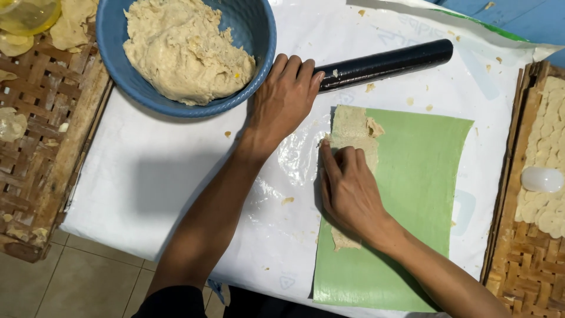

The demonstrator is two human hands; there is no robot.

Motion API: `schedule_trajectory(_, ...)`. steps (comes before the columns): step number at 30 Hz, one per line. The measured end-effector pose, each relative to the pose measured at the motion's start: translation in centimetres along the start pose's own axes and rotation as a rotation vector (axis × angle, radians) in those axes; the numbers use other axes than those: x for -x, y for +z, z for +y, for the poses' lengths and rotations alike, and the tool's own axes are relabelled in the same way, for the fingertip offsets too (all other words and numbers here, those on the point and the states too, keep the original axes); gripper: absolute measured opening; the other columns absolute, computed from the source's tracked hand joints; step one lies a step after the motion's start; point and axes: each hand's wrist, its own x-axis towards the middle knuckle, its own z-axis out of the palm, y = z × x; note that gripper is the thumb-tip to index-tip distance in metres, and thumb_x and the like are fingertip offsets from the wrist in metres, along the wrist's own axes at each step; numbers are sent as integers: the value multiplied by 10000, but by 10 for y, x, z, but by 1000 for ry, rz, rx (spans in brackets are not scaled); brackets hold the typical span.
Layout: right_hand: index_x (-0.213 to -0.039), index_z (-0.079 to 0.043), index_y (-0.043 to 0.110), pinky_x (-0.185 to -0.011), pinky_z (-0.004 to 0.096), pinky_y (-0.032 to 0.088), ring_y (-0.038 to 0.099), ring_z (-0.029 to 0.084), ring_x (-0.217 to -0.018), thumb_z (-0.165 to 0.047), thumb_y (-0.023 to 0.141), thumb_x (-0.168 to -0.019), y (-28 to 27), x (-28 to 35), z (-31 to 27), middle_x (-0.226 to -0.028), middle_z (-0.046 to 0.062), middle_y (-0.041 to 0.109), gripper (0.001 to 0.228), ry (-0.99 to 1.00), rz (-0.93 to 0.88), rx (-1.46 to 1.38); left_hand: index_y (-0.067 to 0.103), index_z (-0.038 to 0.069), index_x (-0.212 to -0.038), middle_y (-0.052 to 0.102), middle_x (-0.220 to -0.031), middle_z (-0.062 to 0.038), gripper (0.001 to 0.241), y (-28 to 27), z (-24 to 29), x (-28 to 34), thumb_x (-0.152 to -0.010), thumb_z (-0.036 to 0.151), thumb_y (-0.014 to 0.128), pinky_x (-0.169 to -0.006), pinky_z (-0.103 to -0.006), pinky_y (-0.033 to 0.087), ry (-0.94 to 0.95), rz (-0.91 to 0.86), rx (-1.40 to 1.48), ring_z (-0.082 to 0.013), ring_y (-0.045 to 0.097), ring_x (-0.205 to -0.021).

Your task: The recorder is preparing patterned crackers by spreading dough over a stencil and rolling it flat.

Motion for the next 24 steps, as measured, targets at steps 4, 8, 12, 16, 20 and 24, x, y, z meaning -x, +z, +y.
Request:
schedule_trajectory(4, -1377, 134, 563, -666, 350, 468, 459, 264, -803, -40, 553, -953, -19, -1, -5, -959, 181, 497, 459, -9, -28, -248, 715, 51, -968, 608, -798, -53, 221, -2, 1, -1, -1029, 233, 604, -651, -334, 440, 20, 26, -11, -181, 515, -734)
schedule_trajectory(8, -1381, 64, 609, -723, 294, 487, 497, 231, -846, 50, 554, -863, -23, 17, -5, -986, 146, 522, 522, 18, -62, -441, 709, 58, -964, 602, -806, -49, 217, -3, 0, -1, -1031, 232, 598, -650, -333, 443, 14, 32, -14, -180, 517, -744)
schedule_trajectory(12, -1403, 82, 575, -697, 318, 486, 494, 248, -819, 12, 587, -862, -21, 28, -7, -997, 168, 512, 546, 53, -46, -337, 702, 68, -945, 593, -799, -41, 215, -2, 0, -1, -1035, 232, 596, -663, -331, 446, 32, 51, -28, -176, 512, -743)
schedule_trajectory(16, -1411, 127, 538, -690, 329, 499, 489, 254, -827, -1, 578, -873, -16, 21, -6, -1016, 191, 524, 555, 68, -89, -299, 717, 61, -963, 601, -803, -43, 212, -2, 0, -1, -1028, 229, 605, -659, -333, 447, 29, 57, -36, -176, 517, -744)
schedule_trajectory(20, -1301, 85, 626, -784, 339, 525, 534, 265, -924, -2, 598, -877, -16, 23, -8, -1144, 192, 520, 434, 61, -86, -408, 713, 66, -962, 593, -794, -36, 220, 0, -1, 0, -1036, 234, 592, -637, -322, 435, 30, 44, -33, -168, 511, -730)
schedule_trajectory(24, -1120, 52, 703, -567, 253, 603, 678, 212, -751, -70, 651, -905, -28, 29, -14, -1211, 205, 636, 253, 79, -13, -487, 717, 61, -988, 604, -818, -41, 233, 1, -1, 0, -1043, 241, 579, -625, -326, 438, 18, 22, -26, -170, 516, -741)
